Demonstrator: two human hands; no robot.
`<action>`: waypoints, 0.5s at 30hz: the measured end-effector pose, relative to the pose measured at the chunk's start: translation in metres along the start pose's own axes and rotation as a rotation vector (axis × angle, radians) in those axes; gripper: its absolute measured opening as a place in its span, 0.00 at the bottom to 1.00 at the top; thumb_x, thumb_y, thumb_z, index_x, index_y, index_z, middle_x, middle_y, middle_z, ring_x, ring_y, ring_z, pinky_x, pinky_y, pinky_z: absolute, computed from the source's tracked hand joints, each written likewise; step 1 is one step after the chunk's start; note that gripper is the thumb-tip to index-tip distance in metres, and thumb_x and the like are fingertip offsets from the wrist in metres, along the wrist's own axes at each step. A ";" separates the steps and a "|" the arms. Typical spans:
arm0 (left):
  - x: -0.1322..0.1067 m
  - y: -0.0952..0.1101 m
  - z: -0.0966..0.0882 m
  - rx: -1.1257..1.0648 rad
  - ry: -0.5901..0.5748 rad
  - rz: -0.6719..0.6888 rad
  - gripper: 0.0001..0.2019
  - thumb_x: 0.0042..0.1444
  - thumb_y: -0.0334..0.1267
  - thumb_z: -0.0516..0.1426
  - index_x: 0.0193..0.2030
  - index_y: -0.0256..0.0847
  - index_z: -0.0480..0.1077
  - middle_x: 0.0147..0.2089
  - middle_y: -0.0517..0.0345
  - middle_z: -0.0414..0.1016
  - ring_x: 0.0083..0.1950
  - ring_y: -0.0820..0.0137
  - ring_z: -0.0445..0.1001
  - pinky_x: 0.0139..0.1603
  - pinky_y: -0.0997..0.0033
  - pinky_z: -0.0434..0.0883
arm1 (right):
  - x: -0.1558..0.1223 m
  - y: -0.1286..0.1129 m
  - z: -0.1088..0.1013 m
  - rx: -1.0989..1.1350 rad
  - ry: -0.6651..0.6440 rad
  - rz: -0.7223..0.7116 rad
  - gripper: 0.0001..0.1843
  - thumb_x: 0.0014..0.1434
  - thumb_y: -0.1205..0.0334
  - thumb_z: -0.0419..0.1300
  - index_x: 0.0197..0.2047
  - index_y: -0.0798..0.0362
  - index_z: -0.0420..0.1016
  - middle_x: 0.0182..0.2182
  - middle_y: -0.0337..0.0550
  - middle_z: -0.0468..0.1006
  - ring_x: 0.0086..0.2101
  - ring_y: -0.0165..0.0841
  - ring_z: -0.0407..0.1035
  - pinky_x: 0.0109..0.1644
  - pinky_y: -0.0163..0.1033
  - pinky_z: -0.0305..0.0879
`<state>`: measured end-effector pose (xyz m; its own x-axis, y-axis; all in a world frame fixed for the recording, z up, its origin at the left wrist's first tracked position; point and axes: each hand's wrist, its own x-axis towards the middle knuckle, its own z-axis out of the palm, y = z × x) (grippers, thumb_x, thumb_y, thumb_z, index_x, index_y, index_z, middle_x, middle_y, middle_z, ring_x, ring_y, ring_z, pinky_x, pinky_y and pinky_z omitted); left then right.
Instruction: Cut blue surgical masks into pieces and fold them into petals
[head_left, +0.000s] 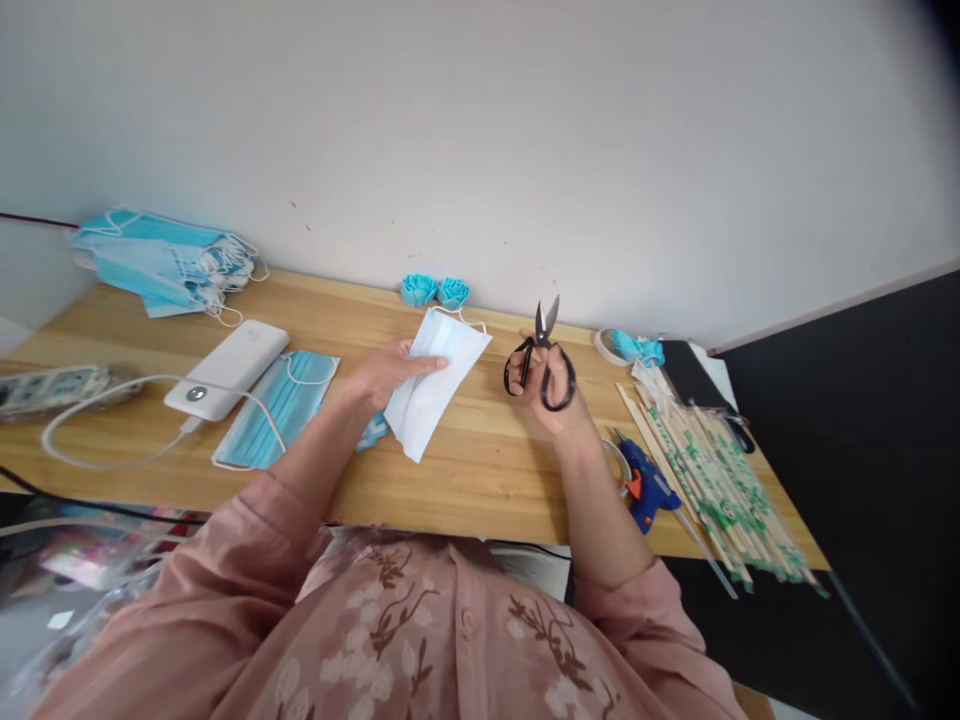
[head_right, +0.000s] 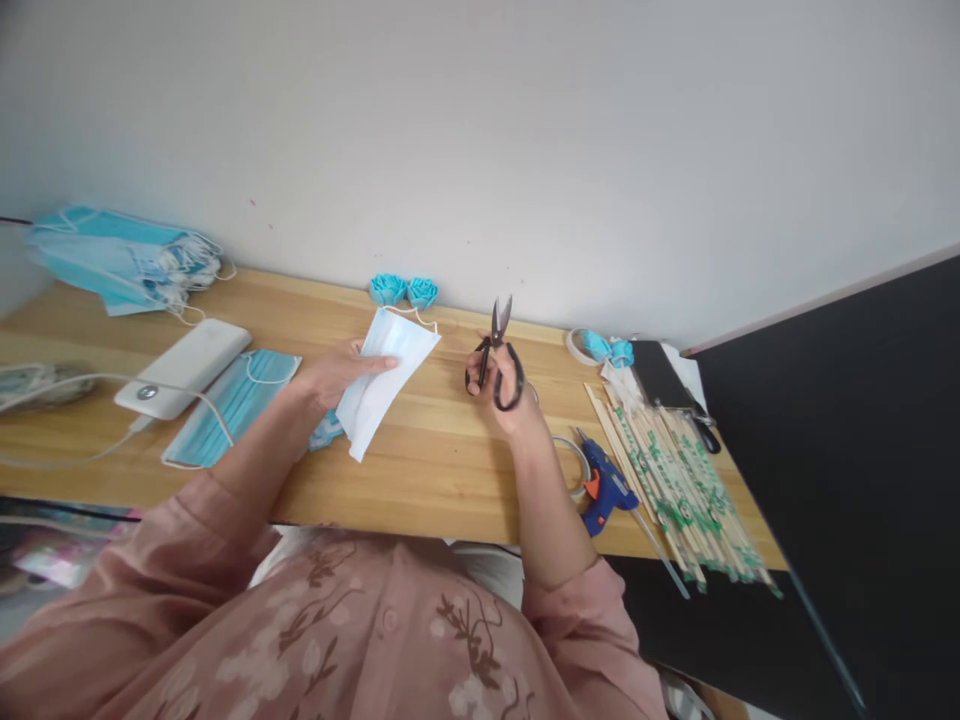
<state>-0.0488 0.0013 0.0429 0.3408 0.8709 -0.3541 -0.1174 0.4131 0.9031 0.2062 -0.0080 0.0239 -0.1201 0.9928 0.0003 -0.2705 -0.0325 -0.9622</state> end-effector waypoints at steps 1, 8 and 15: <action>0.001 0.001 -0.002 -0.018 0.035 0.022 0.28 0.32 0.49 0.74 0.39 0.36 0.75 0.31 0.56 0.77 0.28 0.72 0.70 0.28 0.74 0.67 | -0.001 -0.003 0.000 -0.007 -0.034 -0.007 0.33 0.57 0.32 0.56 0.55 0.46 0.72 0.34 0.42 0.72 0.33 0.32 0.67 0.29 0.35 0.63; 0.007 -0.002 -0.011 0.030 0.172 0.084 0.27 0.35 0.53 0.72 0.38 0.35 0.76 0.33 0.55 0.78 0.30 0.70 0.72 0.30 0.72 0.67 | -0.020 -0.020 0.009 -0.430 -0.243 0.079 0.31 0.57 0.41 0.62 0.54 0.56 0.75 0.33 0.45 0.75 0.26 0.28 0.63 0.28 0.36 0.61; 0.006 -0.002 -0.012 0.238 0.171 0.085 0.26 0.36 0.54 0.71 0.33 0.35 0.75 0.30 0.56 0.75 0.27 0.71 0.70 0.26 0.74 0.63 | -0.023 -0.022 0.012 -0.521 -0.344 0.081 0.34 0.57 0.37 0.61 0.55 0.57 0.75 0.34 0.47 0.78 0.25 0.28 0.64 0.30 0.37 0.61</action>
<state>-0.0577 0.0092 0.0361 0.1745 0.9403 -0.2924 0.0897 0.2805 0.9557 0.2030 -0.0315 0.0486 -0.4447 0.8927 -0.0736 0.2426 0.0410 -0.9693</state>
